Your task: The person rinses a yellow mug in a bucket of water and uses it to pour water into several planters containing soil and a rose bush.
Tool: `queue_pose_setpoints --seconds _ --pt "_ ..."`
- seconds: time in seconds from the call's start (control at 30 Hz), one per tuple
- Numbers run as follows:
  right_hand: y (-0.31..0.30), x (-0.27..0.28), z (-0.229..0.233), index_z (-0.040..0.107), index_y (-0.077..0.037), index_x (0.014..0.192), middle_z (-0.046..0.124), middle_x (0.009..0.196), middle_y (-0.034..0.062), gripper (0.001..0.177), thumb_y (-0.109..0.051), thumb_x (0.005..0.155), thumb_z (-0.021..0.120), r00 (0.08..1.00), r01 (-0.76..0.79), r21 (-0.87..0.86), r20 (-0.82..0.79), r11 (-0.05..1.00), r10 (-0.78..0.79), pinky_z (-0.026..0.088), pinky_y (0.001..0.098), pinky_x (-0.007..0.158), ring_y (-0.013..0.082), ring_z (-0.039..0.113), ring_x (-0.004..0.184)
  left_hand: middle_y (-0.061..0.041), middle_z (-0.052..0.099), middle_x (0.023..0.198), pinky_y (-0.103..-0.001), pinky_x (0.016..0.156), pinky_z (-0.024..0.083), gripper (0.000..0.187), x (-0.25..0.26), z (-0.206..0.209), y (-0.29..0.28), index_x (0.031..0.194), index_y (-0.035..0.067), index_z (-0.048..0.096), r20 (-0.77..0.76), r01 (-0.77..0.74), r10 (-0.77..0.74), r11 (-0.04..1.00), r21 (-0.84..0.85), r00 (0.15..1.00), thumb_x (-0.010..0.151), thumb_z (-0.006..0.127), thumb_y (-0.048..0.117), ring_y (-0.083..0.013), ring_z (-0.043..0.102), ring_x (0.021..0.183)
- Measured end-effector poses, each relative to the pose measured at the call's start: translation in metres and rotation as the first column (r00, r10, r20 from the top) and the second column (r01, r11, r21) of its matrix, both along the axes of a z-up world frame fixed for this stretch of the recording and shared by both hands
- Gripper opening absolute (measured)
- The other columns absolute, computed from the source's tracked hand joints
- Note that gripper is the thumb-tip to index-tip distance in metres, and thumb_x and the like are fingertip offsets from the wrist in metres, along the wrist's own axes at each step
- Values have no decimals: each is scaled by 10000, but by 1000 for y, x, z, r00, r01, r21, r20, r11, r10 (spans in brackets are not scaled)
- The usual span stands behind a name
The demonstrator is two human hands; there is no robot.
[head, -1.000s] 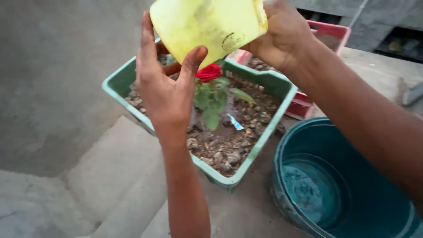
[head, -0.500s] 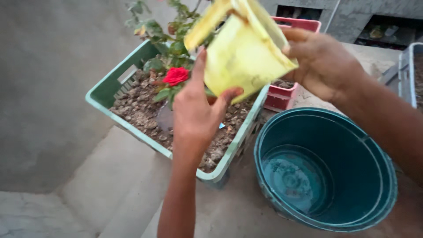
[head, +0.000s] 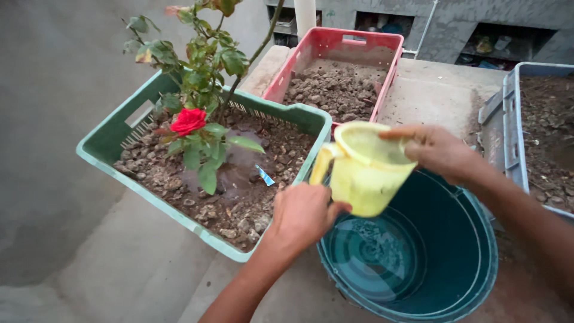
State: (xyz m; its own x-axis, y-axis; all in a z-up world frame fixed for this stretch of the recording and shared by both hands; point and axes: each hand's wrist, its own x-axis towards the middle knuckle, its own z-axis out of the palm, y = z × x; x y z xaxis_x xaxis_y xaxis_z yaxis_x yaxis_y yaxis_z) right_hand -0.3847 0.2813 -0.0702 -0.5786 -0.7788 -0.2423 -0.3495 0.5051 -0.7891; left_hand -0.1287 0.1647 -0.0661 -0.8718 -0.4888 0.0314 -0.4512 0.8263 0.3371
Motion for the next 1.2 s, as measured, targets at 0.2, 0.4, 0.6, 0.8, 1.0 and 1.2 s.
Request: queue_pose_setpoints --seconds 0.2,0.4,0.6,0.8,1.0,1.2 --pt "13 -46 -93 715 -134 1263 749 1177 131 484 -30 799 621 936 -212 76 -270 974 225 603 373 849 266 741 949 -192 709 728 -530 654 551 447 -35 -42 13 788 80 771 -42 63 -60 997 55 997 829 736 524 -400 708 729" --pt "-2 -80 -182 738 -110 1211 721 1158 202 489 -76 745 590 786 -298 218 -497 929 368 579 424 938 355 720 1018 -184 735 810 -472 671 582 365 -97 -124 29 807 78 794 71 96 -99 994 49 993 804 788 443 -360 738 784" --pt "-13 -66 -223 730 -137 1221 725 1104 205 465 -134 771 612 777 -284 387 -443 877 447 572 454 947 373 704 1036 -145 773 932 -428 715 610 126 -126 -197 41 862 117 809 198 191 -178 980 -51 964 810 736 205 -311 752 866" --pt "-9 -67 -238 736 -146 1203 732 1081 204 438 -156 784 610 767 -319 347 -453 882 455 563 477 952 372 706 1038 -105 777 1041 -412 806 603 185 -177 -266 29 940 156 826 347 343 -313 939 -26 884 832 676 149 -281 745 987" --pt "-9 -43 -217 718 -225 1229 709 1184 154 381 -211 862 620 731 -248 601 -399 760 554 573 491 950 363 692 1088 -97 738 1181 -427 877 592 245 -193 -304 24 1074 149 802 466 275 -268 960 54 843 864 676 140 -274 708 1102" --pt "-7 -37 -220 720 -221 1185 703 1183 124 344 -194 848 658 585 -337 684 -386 647 713 589 466 920 336 689 1097 -146 719 1244 -450 918 583 297 -193 -286 19 1133 89 777 566 181 -234 972 150 790 841 723 79 -315 692 1155"
